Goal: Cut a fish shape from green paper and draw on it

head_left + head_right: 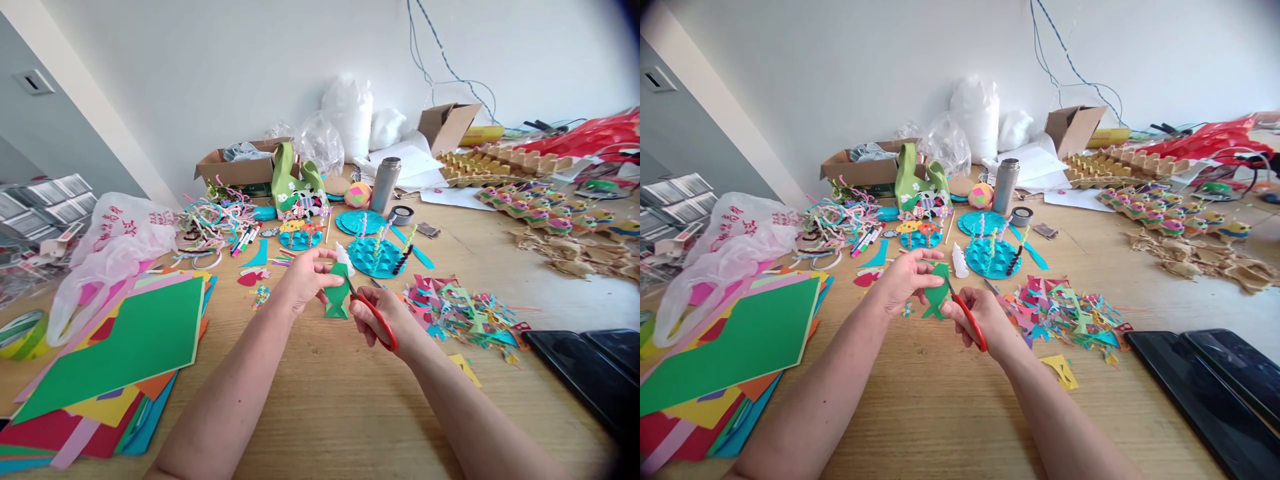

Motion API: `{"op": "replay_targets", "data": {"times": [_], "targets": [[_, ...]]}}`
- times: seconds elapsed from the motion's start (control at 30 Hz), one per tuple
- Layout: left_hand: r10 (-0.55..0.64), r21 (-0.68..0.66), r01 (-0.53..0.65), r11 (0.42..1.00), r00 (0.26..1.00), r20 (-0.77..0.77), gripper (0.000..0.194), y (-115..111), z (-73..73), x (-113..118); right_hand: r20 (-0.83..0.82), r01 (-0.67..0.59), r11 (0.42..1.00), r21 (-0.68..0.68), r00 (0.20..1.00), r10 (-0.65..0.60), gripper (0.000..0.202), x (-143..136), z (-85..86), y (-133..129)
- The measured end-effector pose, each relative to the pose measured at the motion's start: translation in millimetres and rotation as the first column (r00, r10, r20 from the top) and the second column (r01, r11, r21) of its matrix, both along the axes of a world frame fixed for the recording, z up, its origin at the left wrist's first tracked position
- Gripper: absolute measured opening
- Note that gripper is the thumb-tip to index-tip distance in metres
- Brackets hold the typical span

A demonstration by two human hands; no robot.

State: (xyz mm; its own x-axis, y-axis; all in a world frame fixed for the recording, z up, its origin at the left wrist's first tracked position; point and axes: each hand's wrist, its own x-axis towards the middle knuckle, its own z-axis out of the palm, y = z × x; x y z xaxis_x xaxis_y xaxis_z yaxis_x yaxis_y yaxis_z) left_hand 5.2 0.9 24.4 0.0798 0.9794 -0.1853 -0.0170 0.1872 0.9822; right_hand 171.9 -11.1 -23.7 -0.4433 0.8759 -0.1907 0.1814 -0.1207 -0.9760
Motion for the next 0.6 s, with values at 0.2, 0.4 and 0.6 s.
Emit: {"op": "replay_targets", "data": {"times": [0.2, 0.4, 0.6], "targets": [[0.025, -0.002, -0.025, 1.0, 0.999, 0.02, 0.042, -1, 0.4, 0, 0.007, 0.003, 1.0, 0.012, 1.0, -0.003, 0.039, -1, 3.8, -1], [0.023, -0.014, -0.023, 1.0, 0.999, 0.022, 0.043, -1, -0.2, 1, 0.02, -0.003, 1.0, 0.013, 1.0, 0.002, 0.042, -2, 9.8, -3], [0.016, -0.021, -0.016, 1.0, 1.0, 0.02, 0.042, -1, -2.2, 1, 0.021, 0.012, 1.0, -0.002, 1.0, -0.012, 0.039, -3, 10.2, -4]]}}
